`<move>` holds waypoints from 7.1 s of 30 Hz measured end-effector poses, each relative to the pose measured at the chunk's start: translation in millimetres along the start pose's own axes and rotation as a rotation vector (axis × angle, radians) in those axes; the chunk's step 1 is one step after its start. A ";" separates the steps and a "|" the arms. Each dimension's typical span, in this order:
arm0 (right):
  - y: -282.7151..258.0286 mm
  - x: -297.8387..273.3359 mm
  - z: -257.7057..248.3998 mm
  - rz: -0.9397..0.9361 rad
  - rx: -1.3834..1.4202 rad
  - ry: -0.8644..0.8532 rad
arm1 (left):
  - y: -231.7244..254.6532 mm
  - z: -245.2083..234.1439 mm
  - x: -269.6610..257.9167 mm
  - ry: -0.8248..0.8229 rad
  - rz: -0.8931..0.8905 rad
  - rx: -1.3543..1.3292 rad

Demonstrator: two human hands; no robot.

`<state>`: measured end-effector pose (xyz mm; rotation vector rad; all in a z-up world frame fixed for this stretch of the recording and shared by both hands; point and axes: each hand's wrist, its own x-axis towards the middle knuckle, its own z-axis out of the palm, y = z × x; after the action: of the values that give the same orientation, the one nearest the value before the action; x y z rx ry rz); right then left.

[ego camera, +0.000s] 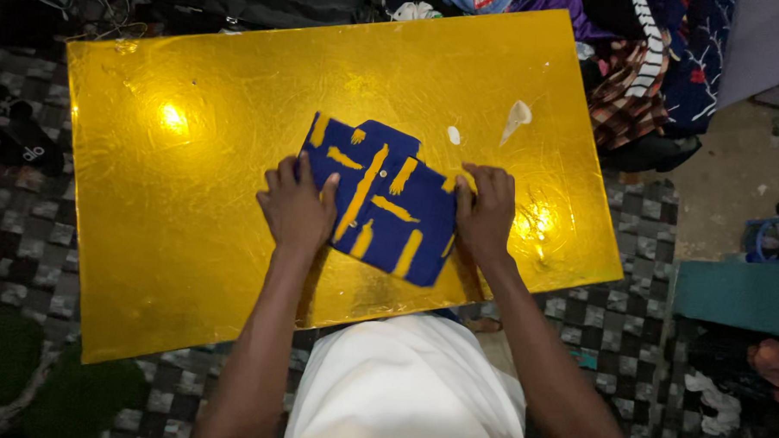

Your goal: The person folds a blue and yellow patterned shirt on a yellow table. They smooth the fabric, fold the sleeves and sides, and then fold the shirt into a compact rectangle. Finally, they place the folded shirt into a white cabinet.

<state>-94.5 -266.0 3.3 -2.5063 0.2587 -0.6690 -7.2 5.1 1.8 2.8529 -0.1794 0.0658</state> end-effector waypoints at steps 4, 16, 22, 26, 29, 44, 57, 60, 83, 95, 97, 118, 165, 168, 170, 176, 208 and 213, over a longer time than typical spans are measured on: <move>-30.1 -29.8 -16.6 0.016 -0.053 -0.138 | -14.0 -8.5 -24.7 -0.054 -0.120 -0.159; -44.3 -52.0 -48.1 -0.178 0.016 -0.418 | -32.9 -52.4 -40.7 -0.348 -0.165 -0.627; -20.5 -67.0 -43.7 -0.256 -0.013 -0.452 | -41.3 -69.0 -69.3 -0.239 0.216 -0.735; -23.5 -76.7 -40.5 -0.278 -0.047 -0.366 | -54.4 -77.8 -70.8 -0.469 0.375 -0.695; -37.7 -73.6 -39.4 -0.300 0.010 -0.346 | -49.1 -69.5 -68.1 -0.314 0.491 -0.341; 12.3 -60.3 -38.9 -0.160 0.087 -0.198 | -29.2 -111.3 -47.6 -0.107 0.444 -0.501; 11.5 21.8 -11.9 0.286 0.642 -0.025 | -32.4 -45.7 -2.9 -0.025 -0.167 -0.849; 15.1 22.1 22.0 0.341 0.413 -0.057 | -39.8 2.6 11.6 0.121 -0.069 -0.638; -2.4 11.4 56.0 -0.167 -0.117 -0.272 | -24.1 24.4 -19.4 -0.007 0.283 -0.079; 19.7 2.6 42.2 -0.147 0.032 -0.229 | 25.2 -14.2 -35.5 -0.023 0.512 -0.359; 18.8 0.1 41.3 -0.148 0.051 -0.213 | 27.2 -14.8 -40.1 -0.062 0.476 -0.348; 22.0 18.7 2.8 0.240 -0.046 -0.533 | -13.3 16.0 -22.4 -0.011 -0.300 -0.333; 351.2 -177.1 -382.0 0.910 1.615 0.349 | 488.5 82.3 -90.9 -1.501 0.042 -1.636; 382.6 -168.8 -406.6 0.840 1.544 0.333 | 532.0 105.4 -92.5 -1.599 0.009 -1.684; 407.6 -166.5 -414.8 0.854 1.539 0.369 | 557.7 121.8 -84.6 -1.607 -0.019 -1.653; 494.7 -136.1 -447.2 0.899 1.523 0.366 | 657.1 183.7 -35.1 -1.792 -0.104 -1.582; 979.4 227.6 -691.8 0.821 1.269 0.625 | 1293.7 332.8 193.1 -1.763 -0.181 -1.538; 1058.9 278.9 -744.6 0.825 1.290 0.579 | 1379.5 352.8 208.0 -1.575 -0.225 -1.578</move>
<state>-283.9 -1573.2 97.8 -0.8265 0.7183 -0.7917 30.6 -1432.3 55.9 0.8198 -0.0938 -1.5157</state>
